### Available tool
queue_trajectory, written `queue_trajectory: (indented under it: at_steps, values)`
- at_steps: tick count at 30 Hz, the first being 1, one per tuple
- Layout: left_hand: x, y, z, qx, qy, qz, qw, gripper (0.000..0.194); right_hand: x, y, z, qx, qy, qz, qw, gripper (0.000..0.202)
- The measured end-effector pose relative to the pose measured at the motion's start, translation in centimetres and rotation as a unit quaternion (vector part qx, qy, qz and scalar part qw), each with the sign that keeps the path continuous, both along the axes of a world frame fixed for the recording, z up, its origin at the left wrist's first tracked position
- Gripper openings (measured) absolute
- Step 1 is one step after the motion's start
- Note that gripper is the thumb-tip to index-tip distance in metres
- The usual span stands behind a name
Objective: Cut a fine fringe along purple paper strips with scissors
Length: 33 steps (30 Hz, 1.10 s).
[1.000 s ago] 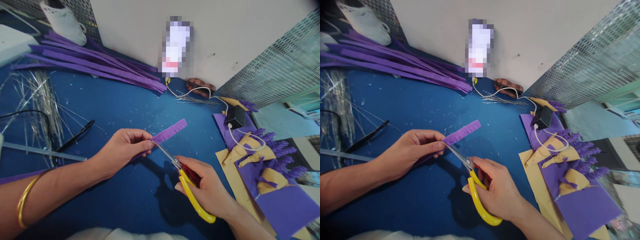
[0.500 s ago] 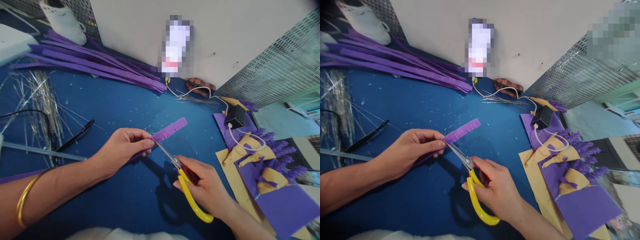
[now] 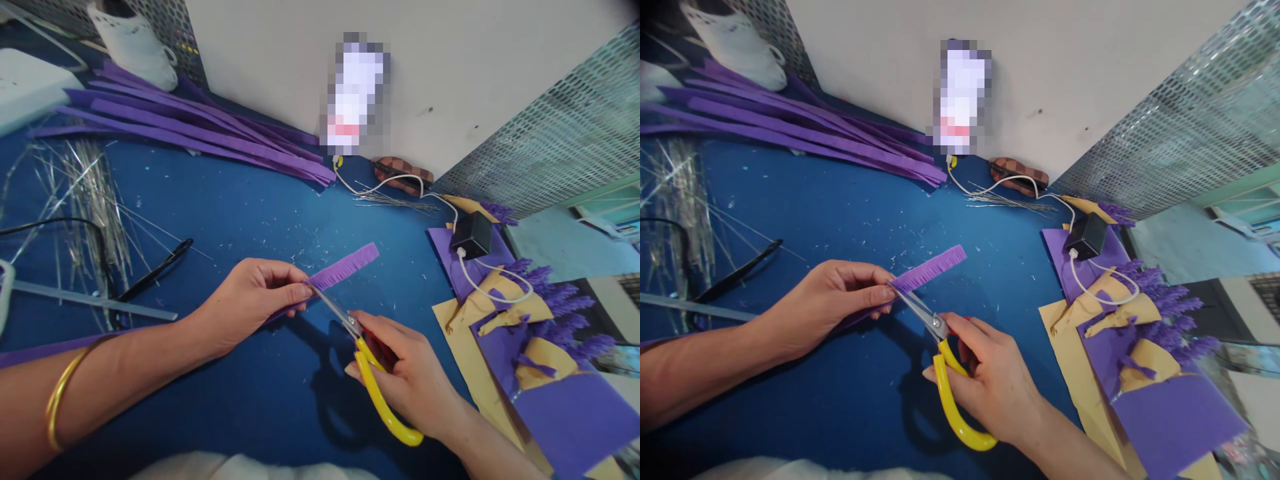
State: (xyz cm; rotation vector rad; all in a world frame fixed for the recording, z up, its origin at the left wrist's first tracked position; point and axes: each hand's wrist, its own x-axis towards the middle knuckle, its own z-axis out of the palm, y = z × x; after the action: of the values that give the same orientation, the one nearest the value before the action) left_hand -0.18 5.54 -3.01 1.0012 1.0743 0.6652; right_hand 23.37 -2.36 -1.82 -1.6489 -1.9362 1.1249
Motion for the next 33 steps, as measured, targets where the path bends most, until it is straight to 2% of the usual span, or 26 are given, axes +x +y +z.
queue_trajectory:
  at_steps: [6, 12, 19, 25, 29, 33]
  values:
    - [-0.1, 0.1, 0.1, 0.004, 0.006, -0.002, 1.000, 0.019, 0.1, 0.1, -0.1, 0.014, 0.006, 0.011, 1.000, 0.044]
    - [0.0, 0.3, 0.1, -0.005, -0.002, -0.009, 1.000, 0.018, 0.2, 0.3, 0.1, -0.007, 0.020, 0.009, 1.000, 0.040]
    - [-0.1, 0.3, 0.2, -0.008, -0.026, -0.013, 1.000, 0.015, -0.2, 0.9, 0.7, -0.100, 0.089, -0.008, 0.991, 0.018]
    - [-0.1, 0.3, 0.3, -0.010, -0.036, -0.009, 0.999, 0.014, -0.3, 0.8, 1.0, -0.157, 0.138, -0.022, 0.978, 0.015]
    - [-0.1, 0.4, 0.3, -0.008, -0.037, -0.009, 0.999, 0.013, -0.3, 0.8, 0.9, -0.129, 0.112, -0.038, 0.985, 0.017]
    - [-0.1, 0.3, 0.3, -0.004, -0.014, -0.001, 1.000, 0.016, 0.0, 0.9, 0.6, -0.049, 0.048, -0.021, 0.997, 0.036]
